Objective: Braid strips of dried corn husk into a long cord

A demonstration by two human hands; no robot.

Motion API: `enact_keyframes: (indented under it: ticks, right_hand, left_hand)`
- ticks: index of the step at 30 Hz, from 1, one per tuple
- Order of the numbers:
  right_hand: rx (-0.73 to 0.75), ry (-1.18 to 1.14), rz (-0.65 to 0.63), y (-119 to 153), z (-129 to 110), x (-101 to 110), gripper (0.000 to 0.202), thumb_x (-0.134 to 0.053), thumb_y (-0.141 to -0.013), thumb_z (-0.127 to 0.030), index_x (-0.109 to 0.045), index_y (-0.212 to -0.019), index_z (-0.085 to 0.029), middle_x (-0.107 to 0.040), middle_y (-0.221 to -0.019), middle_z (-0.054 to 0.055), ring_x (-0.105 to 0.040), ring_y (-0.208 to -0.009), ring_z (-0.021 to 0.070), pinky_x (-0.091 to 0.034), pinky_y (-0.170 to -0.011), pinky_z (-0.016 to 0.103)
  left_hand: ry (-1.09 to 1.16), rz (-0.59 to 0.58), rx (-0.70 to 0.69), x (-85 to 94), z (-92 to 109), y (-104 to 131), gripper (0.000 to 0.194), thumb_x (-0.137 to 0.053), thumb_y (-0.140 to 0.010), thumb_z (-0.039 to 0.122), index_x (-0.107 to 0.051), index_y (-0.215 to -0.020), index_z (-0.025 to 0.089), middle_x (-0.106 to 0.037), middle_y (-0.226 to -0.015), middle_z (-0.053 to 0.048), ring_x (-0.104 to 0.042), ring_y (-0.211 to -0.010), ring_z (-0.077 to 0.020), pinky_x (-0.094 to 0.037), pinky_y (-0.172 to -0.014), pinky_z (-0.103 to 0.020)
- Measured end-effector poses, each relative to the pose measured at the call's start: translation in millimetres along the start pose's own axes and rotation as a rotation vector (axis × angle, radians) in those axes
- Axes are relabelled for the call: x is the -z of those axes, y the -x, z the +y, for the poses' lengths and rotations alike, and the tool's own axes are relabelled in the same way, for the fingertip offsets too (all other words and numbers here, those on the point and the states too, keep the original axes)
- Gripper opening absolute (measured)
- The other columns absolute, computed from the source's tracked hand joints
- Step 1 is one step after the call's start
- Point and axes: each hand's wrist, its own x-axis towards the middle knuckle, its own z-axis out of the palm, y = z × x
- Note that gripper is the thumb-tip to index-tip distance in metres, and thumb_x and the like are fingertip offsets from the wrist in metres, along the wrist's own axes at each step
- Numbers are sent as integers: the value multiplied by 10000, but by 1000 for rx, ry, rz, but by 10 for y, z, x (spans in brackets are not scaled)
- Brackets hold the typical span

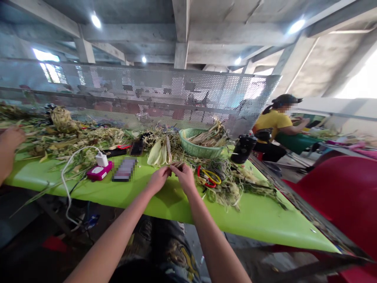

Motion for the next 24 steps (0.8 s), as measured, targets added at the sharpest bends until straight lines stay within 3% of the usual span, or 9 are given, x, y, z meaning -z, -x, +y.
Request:
enact_keyframes:
  ticks: [5,9,15,19,21,24]
  right_hand:
    - [8,16,48,-27,58,8,320,-689,-676,-482,-673,-764,-175,-563,-565,-7,-466,-527,135,-370,-506,253]
    - [1,-29,121,-43,40,50,393,-604,-725,-557,-650,-804,-174,-582,-639,13,-491,-587,148,-390,-541,259]
    - [-46,-81,-69,51,-112,22,455,-461,-824,-580,-617,-675,-179,-510,-557,-6,-448,-520,127,-350,-497,248]
    - [-53,-54,-241,117,-159,-70,449,-532,-802,-535,-544,-524,-183,-438,-483,-26,-394,-480,115,-312,-486,252]
    - [-46,-40,-255,100,-131,-92,449,-549,-794,-516,-498,-490,-191,-422,-479,-30,-381,-484,116,-308,-500,256]
    - [-42,-23,-167,15,-50,-65,430,-544,-794,-505,-455,-500,-205,-402,-479,-39,-351,-483,120,-286,-499,259]
  left_hand:
    - [-127,28,34,15,41,20,305,-360,-921,372,-620,-904,214,-656,-805,-32,-579,-696,-165,-360,-608,-244]
    - [-198,66,81,31,55,30,360,-307,-936,390,-601,-865,195,-638,-761,-35,-565,-644,-158,-330,-566,-237]
    - [-237,78,113,26,42,22,339,-298,-941,315,-599,-841,196,-629,-728,-30,-551,-621,-155,-322,-561,-243]
    - [-235,66,107,14,30,21,345,-333,-926,303,-611,-750,201,-622,-654,-21,-534,-577,-156,-330,-558,-255]
    - [-222,62,84,18,39,22,338,-342,-924,291,-609,-735,203,-633,-673,-17,-543,-593,-152,-340,-570,-252]
    - [-200,66,41,12,79,30,327,-314,-936,284,-603,-809,199,-650,-764,-25,-562,-652,-144,-358,-594,-241]
